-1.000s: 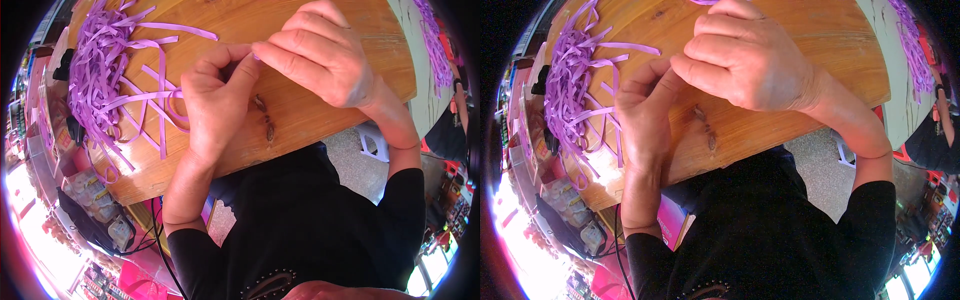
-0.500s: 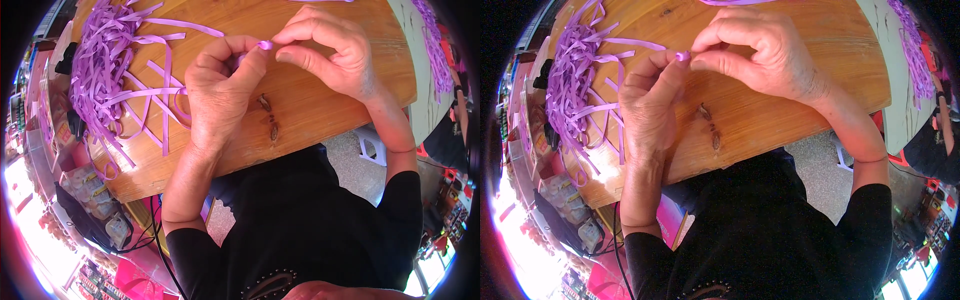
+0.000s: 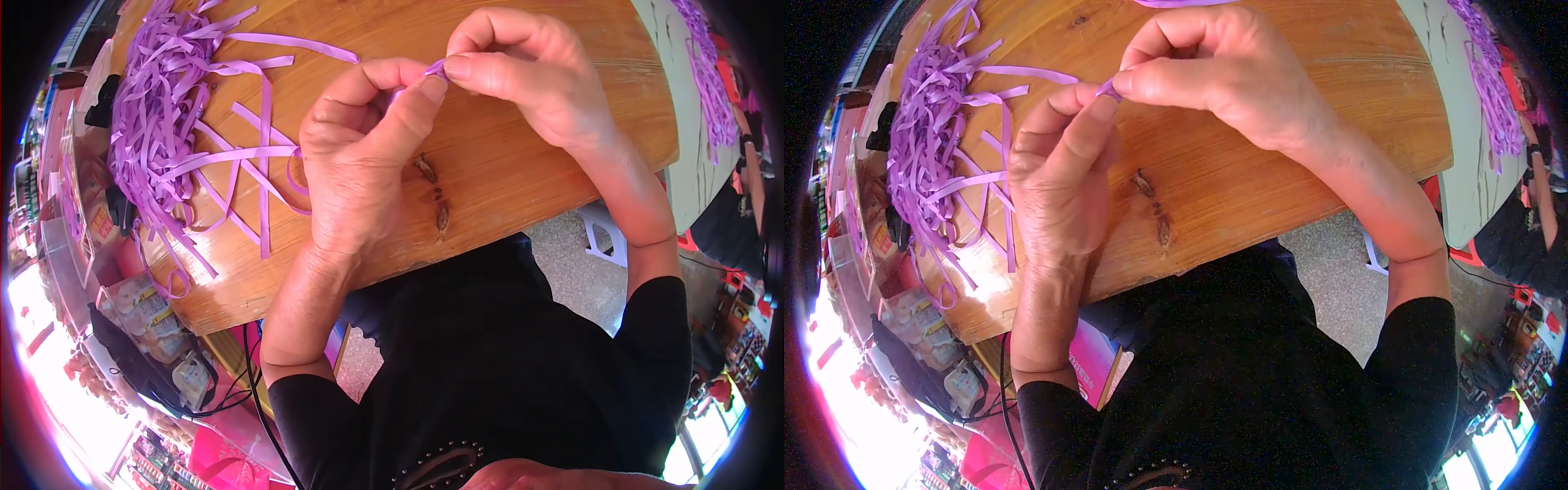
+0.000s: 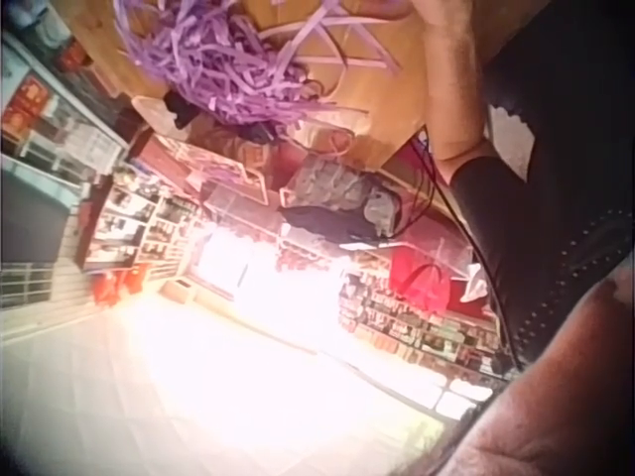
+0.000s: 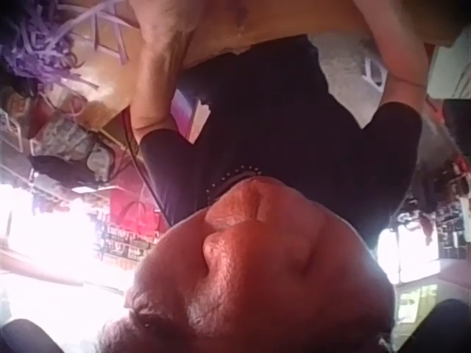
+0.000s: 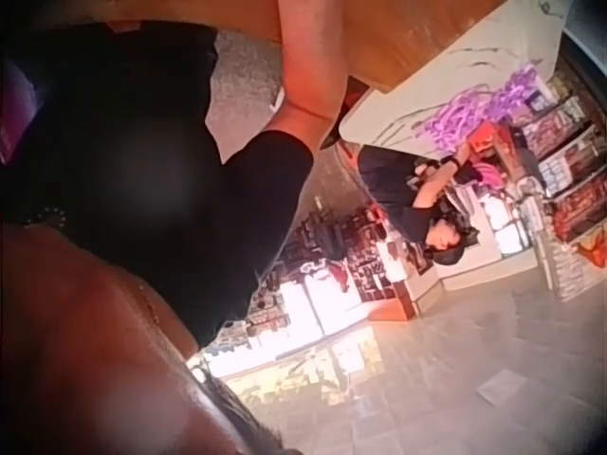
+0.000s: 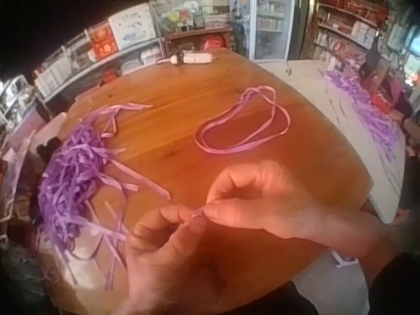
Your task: The person rolls a purple ribbon by hand to create a small coil and then inserts it into another rolled ribbon. They repeat this process by picking up new ribbons from a pile to join them together.
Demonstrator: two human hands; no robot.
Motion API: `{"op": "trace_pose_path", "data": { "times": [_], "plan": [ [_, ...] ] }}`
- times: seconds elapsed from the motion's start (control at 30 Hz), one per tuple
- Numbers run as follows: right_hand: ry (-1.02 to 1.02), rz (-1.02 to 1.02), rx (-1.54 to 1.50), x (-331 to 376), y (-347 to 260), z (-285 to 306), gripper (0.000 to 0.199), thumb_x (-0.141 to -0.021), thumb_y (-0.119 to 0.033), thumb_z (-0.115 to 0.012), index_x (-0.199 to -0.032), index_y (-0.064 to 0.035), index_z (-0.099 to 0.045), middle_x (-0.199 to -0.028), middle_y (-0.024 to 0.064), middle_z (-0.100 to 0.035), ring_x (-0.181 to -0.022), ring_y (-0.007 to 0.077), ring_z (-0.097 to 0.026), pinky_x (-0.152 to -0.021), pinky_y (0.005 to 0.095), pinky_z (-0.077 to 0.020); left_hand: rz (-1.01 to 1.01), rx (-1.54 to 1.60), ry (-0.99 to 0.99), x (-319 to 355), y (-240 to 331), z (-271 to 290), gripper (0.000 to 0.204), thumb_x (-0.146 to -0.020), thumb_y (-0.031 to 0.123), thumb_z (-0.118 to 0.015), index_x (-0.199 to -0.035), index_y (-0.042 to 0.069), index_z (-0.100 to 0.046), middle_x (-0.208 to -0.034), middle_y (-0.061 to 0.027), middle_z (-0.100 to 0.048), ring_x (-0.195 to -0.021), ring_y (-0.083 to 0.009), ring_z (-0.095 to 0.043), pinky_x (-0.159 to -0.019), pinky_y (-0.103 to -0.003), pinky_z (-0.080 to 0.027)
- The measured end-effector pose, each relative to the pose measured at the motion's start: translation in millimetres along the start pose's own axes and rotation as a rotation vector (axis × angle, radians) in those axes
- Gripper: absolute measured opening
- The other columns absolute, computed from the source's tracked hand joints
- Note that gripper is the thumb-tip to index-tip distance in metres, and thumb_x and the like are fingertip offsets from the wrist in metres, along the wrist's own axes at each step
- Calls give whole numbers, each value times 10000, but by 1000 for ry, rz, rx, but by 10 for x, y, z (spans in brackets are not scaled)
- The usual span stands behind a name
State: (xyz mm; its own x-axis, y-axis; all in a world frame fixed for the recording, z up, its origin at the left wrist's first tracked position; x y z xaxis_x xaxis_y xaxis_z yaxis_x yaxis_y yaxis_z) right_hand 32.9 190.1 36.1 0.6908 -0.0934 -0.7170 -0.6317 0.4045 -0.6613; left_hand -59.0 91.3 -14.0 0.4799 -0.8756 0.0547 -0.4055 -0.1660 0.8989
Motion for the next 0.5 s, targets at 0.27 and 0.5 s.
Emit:
{"op": "trace_pose_path", "data": {
  "times": [0.27,0.5],
  "plan": [
    [-241,-153,545,-63,46,-198,65,-829,-92,-639,-850,-30,-642,-798,14,-623,-779,89,-564,-715,200,-428,38,127,-26,-18,-10,37,123,-823,0,-645,-943,1,-619,-825,10,-608,-710,-14,-501,-643,-145,-397],
    [57,161,-122,-111,-24,-62,78,-823,-42,-657,-886,-4,-628,-857,54,-628,-789,111,-593,-718,214,-453,-10,79,-2,-9,41,83,128,-819,3,-649,-943,-1,-616,-827,13,-607,-720,-15,-510,-655,-144,-400]
  ]
}}
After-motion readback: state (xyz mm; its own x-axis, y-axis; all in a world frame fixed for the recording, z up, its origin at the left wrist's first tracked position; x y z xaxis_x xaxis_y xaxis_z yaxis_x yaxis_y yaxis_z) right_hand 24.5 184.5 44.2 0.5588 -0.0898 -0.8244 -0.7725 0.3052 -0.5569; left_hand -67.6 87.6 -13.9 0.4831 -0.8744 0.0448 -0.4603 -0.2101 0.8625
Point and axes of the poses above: each hand's wrist, its own x-axis away from the middle knuckle, its own z-axis out of the back of the hand, y = z × x, the point moved 7 cm from there along -x, towards the middle knuckle
